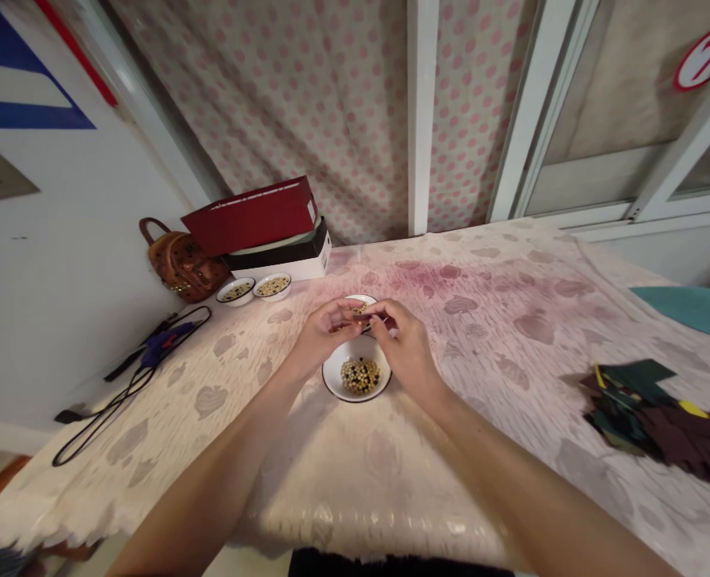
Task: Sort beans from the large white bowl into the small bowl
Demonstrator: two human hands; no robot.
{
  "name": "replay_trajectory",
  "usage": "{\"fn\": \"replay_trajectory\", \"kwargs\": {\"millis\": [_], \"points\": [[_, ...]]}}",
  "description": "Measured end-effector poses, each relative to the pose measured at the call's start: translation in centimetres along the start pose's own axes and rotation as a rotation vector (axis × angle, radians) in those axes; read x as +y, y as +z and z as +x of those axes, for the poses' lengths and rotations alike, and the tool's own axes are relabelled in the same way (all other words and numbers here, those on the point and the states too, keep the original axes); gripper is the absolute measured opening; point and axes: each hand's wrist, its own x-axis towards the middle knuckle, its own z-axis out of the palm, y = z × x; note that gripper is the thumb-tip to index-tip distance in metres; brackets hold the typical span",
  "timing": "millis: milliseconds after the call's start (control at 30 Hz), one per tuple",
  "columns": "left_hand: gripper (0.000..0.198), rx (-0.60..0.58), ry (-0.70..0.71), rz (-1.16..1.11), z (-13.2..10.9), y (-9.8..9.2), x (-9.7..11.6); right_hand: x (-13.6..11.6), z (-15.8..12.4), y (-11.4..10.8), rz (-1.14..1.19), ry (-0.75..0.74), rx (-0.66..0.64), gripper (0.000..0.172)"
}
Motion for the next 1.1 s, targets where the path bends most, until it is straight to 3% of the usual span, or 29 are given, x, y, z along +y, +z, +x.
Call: {"fn": "replay_trajectory", "kwargs": {"millis": [867,1100], "points": [[0.031,0.041,0.04,0.068,-0.21,0.39,0.11,0.09,-0.16,-0.13,-0.031,-0.006,-0.04,0.015],[0.03,0.073,0.035,0.155,-0.08,0.02,0.41,-0.47,0.18,-0.54,-0.065,0.022,0.031,0.013]]}}
